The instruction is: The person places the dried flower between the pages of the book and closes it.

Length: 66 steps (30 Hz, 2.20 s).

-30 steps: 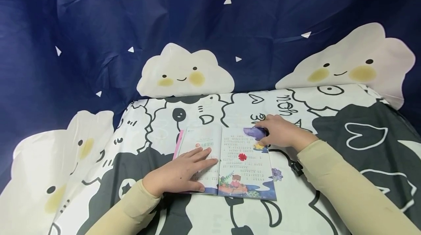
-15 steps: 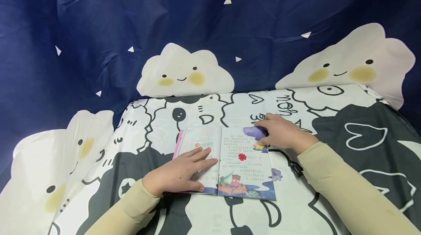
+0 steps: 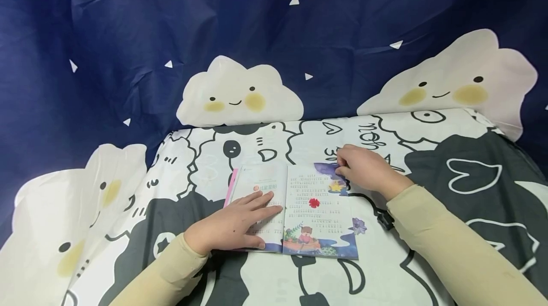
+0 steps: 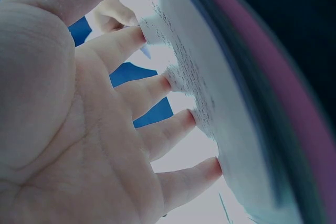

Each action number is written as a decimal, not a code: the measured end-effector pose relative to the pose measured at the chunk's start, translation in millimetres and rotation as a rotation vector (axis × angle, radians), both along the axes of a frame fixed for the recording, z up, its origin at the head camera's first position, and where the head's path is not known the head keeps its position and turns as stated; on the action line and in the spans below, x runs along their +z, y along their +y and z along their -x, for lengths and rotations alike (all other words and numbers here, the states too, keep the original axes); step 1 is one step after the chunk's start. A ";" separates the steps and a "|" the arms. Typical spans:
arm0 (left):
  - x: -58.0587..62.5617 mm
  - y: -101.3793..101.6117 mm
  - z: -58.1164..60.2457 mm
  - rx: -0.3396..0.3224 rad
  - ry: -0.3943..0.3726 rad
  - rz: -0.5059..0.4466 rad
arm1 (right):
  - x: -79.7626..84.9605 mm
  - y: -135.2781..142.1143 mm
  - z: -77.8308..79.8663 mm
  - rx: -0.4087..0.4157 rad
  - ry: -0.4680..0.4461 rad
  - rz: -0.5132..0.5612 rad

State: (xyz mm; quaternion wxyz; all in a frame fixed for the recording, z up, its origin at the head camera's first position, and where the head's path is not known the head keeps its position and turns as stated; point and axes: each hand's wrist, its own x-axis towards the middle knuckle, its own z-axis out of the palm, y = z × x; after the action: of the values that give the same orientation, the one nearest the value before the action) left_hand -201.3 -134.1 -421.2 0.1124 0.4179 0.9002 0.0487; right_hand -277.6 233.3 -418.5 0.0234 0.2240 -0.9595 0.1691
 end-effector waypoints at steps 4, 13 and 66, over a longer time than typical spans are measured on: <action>-1.6 -1.2 0.1 -0.001 0.001 0.000 | -0.4 -1.1 -0.3 0.029 0.020 -0.035; -0.9 -1.0 0.2 -0.002 -0.001 -0.004 | -1.3 -1.0 0.5 0.028 0.005 -0.018; 28.1 -3.3 1.6 -0.078 0.153 -0.433 | 16.6 -52.7 -40.0 0.303 -0.206 0.327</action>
State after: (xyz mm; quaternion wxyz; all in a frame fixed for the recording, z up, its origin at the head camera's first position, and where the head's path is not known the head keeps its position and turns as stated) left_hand -203.0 -137.4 -393.2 -0.0469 0.4692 0.8578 0.2044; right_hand -237.6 180.6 -401.9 -0.0642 0.3403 -0.8722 0.3455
